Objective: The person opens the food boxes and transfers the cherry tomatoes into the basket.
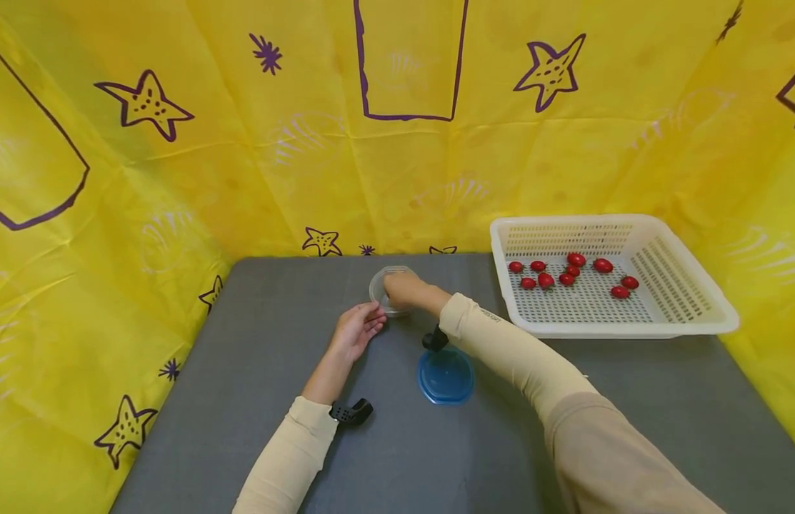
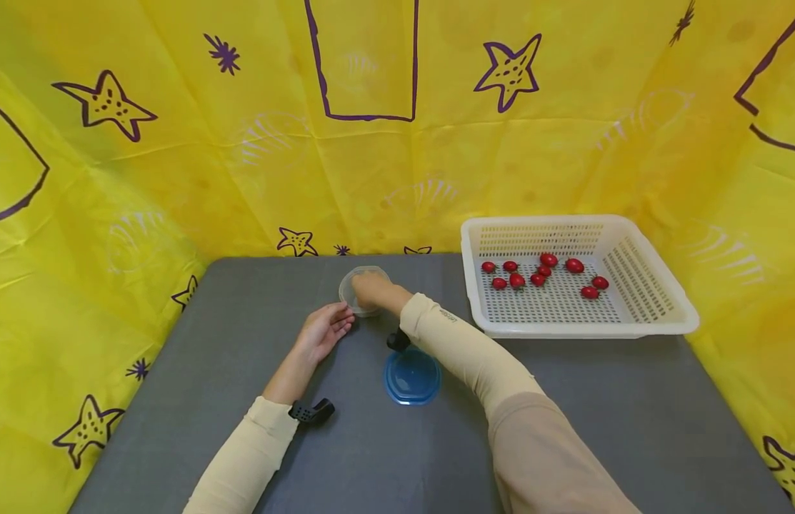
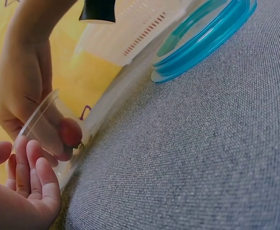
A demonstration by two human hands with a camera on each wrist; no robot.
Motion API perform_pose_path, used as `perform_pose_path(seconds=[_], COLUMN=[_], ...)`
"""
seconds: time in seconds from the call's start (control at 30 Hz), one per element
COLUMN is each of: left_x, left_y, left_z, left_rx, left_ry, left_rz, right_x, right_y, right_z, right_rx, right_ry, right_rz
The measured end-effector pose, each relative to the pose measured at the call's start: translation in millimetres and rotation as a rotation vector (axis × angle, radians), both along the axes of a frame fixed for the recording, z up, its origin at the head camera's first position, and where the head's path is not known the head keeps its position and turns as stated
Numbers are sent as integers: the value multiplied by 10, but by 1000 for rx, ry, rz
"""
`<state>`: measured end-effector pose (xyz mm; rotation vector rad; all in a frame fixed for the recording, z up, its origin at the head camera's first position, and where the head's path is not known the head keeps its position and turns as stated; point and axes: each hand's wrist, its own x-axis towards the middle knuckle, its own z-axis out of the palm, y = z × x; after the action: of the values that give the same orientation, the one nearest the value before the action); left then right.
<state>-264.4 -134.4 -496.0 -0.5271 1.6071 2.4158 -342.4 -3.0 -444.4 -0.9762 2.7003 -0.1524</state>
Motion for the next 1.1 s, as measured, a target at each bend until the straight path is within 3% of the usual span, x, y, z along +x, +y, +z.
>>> perform_pose_path(seconds=[0.3, 1.1], left_x=[6, 17], left_y=[6, -10], left_z=[7, -15], left_rx=[-9, -6], left_ry=[-5, 15], left_rz=[0, -1], right_x=[-27, -68], right_y=[24, 105], right_z=[-75, 78], right_rx=[-84, -244], right_ry=[-3, -81], right_rz=[-28, -89])
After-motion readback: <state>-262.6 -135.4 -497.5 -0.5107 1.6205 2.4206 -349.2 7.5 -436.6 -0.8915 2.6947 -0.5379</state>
